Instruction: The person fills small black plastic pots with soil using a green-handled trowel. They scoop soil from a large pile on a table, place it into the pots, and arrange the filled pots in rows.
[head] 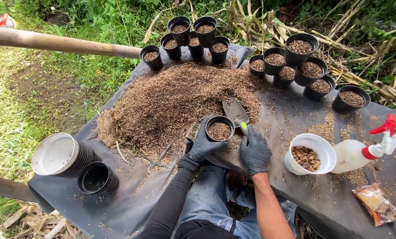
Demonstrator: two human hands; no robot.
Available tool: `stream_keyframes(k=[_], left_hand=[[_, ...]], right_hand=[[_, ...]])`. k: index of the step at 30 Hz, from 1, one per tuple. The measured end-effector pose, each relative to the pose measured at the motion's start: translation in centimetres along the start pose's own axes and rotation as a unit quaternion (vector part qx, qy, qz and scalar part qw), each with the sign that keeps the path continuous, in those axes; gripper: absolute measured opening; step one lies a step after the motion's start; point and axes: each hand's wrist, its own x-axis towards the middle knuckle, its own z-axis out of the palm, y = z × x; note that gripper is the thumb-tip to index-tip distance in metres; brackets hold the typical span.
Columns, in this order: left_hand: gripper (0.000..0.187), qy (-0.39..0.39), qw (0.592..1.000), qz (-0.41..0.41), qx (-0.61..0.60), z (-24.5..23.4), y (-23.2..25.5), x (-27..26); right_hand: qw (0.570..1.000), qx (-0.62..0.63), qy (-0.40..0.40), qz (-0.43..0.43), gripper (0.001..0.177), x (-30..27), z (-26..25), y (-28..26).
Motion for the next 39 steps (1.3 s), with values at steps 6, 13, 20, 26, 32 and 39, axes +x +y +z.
stream_keyframes(k=[6, 13, 20, 26, 32, 39], left_hand=[[0.147, 0.018, 0.994, -0.022, 0.109, 1.0, 3.0, -0.7], [0.125, -0.023, 0.991, -0.045, 0.121, 0.8, -0.4, -0.2], [0.103, 0.083, 0.99, -0.039, 0.11, 1.3, 1.3, 0.3], [0.116, 0.097, 0.993, -0.019, 0.069, 1.7, 0.3, 0.1], [0.099, 0.063, 0.994, -0.04, 0.076, 0.6, 2.3, 0.2], [0.1, 0.071, 0.996, -0.046, 0.019, 0.1, 1.2, 0.2]], right_hand=[[0.998, -0.016, -0.031, 0.047, 0.057, -0.7, 0.5, 1.6], [0.998, -0.023, -0.053, 0.04, 0.06, -1.5, -3.7, 0.9], [0.999, -0.04, -0.019, 0.011, 0.048, -1.2, -10.6, -1.3], [0.984, -0.113, 0.079, -0.115, 0.063, 0.0, -11.8, -1.5], [0.976, -0.137, 0.12, -0.123, 0.06, 1.3, -10.0, -1.6], [0.995, -0.025, -0.091, -0.017, 0.057, -0.5, -5.5, 2.2]])
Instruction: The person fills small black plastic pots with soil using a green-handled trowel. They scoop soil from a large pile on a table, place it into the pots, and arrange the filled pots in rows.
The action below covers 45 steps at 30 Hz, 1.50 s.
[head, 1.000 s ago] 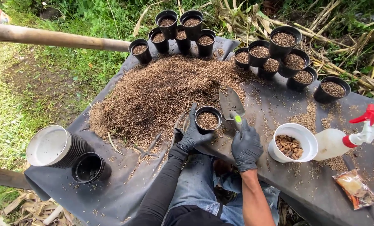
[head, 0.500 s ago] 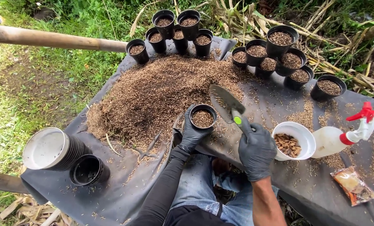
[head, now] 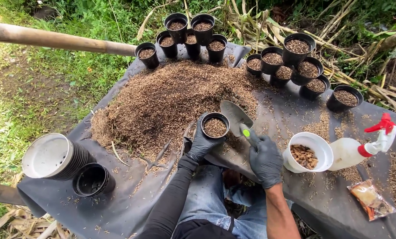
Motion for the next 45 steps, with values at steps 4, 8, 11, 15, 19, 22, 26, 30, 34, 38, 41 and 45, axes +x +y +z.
stream_keyframes(k=[4, 8, 11, 15, 19, 22, 26, 30, 34, 38, 41, 45], left_hand=[[0.097, 0.007, 1.0, -0.008, -0.002, 0.1, 1.4, 0.1], [0.097, 0.008, 1.0, -0.016, 0.015, 0.2, 1.1, 0.1], [0.099, 0.017, 1.0, -0.013, -0.004, 0.5, 0.4, 0.1], [0.096, 0.009, 0.997, -0.004, -0.074, 0.3, -2.1, 1.2], [0.092, 0.021, 0.994, 0.006, -0.105, -1.0, -0.3, 2.4], [0.093, 0.055, 0.987, 0.036, -0.144, -4.0, 2.7, 5.8], [0.09, 0.087, 0.979, 0.157, -0.1, -9.1, 8.7, 12.3], [0.081, 0.043, 0.974, 0.202, -0.093, -13.7, 13.2, 17.8], [0.088, 0.075, 0.973, 0.207, -0.074, -16.7, 8.7, 24.5], [0.088, 0.085, 0.959, 0.267, 0.045, -17.5, 7.5, 27.6], [0.082, 0.108, 0.967, 0.228, 0.033, -17.6, 8.1, 28.5], [0.087, 0.086, 0.987, 0.136, -0.024, -18.3, 6.7, 31.3]], right_hand=[[0.999, 0.044, -0.019, 0.024, 0.059, -0.1, -2.1, -2.1], [0.993, 0.087, -0.03, 0.067, 0.057, 1.0, -1.5, -3.2], [0.992, 0.088, -0.044, 0.08, 0.057, 2.2, 0.4, -3.2], [0.993, 0.07, -0.023, 0.093, 0.058, 2.2, 3.7, -2.5], [0.995, 0.065, -0.008, 0.077, 0.057, 1.2, 3.9, -2.4], [0.998, 0.034, 0.031, 0.041, 0.056, 1.0, 4.8, -2.2], [0.993, -0.03, 0.113, -0.007, 0.057, 0.9, 6.0, -1.5], [0.991, 0.048, 0.115, -0.042, 0.052, 1.2, 4.2, -2.4], [0.983, 0.093, 0.141, -0.066, 0.047, 3.4, 3.4, -5.0], [0.991, 0.108, 0.063, -0.057, 0.059, 7.3, 3.6, -7.8], [0.982, 0.149, 0.066, -0.091, 0.057, 9.4, 3.7, -9.7], [0.987, 0.124, 0.039, -0.095, 0.062, 10.3, 6.8, -9.2]])
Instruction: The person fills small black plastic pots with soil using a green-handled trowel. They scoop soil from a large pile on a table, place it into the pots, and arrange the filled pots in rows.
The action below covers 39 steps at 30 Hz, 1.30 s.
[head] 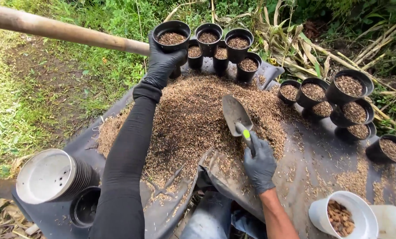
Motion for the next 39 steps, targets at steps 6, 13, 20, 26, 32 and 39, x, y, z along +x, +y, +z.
stream_keyframes(k=[6, 13, 20, 26, 32, 39], left_hand=[[0.09, 0.005, 0.996, -0.021, -0.087, 0.5, -4.6, 1.8], [0.112, 0.0, 0.991, -0.066, -0.113, 0.0, -7.8, 4.1], [0.098, -0.003, 0.999, 0.012, -0.034, -1.0, -10.3, 5.2], [0.08, -0.01, 0.998, 0.059, 0.026, -0.8, -9.4, 5.3], [0.08, -0.046, 0.992, -0.098, 0.07, -1.4, -9.4, 6.2], [0.084, -0.084, 0.987, -0.126, 0.054, -2.2, -12.3, 6.0]], right_hand=[[0.988, -0.095, -0.118, -0.03, 0.052, 1.8, -2.3, -0.5], [0.986, -0.13, -0.061, -0.082, 0.028, 12.5, -7.1, -8.5], [0.927, 0.303, -0.159, -0.152, 0.034, 27.4, 0.5, -17.8], [0.902, 0.375, -0.173, -0.123, 0.05, 34.5, 11.7, -17.6], [0.922, 0.312, -0.201, -0.113, 0.064, 33.7, 11.2, -19.5], [0.913, 0.345, -0.202, -0.082, 0.064, 33.1, 12.6, -19.7]])
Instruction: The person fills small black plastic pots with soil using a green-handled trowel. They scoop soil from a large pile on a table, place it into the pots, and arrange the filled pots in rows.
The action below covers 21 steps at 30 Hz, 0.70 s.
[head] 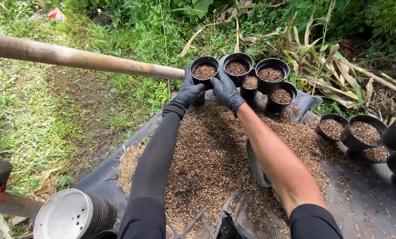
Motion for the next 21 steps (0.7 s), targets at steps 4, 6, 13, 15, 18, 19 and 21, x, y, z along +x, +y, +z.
stream_keyframes(k=[4, 6, 13, 15, 18, 19, 21], left_hand=[[0.092, -0.009, 1.0, -0.001, -0.009, 0.0, -1.4, 0.5], [0.09, 0.002, 0.999, 0.0, -0.045, 0.1, -1.2, 0.2], [0.093, -0.003, 1.0, -0.013, -0.022, -0.4, -3.2, 0.8], [0.096, 0.017, 0.999, -0.043, -0.014, -0.5, -3.8, 1.0], [0.102, 0.03, 0.996, -0.083, 0.012, -0.2, -3.6, 0.5], [0.102, 0.031, 0.996, -0.083, 0.011, -0.1, -2.8, -0.1], [0.095, 0.069, 0.983, -0.132, 0.103, 0.2, -0.8, -1.2]], right_hand=[[1.0, 0.002, 0.004, 0.001, 0.067, 0.5, 0.8, 1.9], [1.0, 0.01, 0.006, 0.004, 0.07, 0.3, 1.0, 1.4], [0.997, -0.075, -0.007, 0.027, 0.076, 2.6, 2.4, 7.8], [0.996, -0.089, 0.001, 0.029, 0.076, 3.6, 2.9, 12.3], [0.995, -0.092, -0.002, 0.025, 0.075, 2.2, 2.2, 11.2], [0.995, -0.093, -0.003, 0.025, 0.075, 0.8, 1.7, 8.6], [0.998, -0.055, -0.007, 0.01, 0.074, -2.0, 0.4, 3.5]])
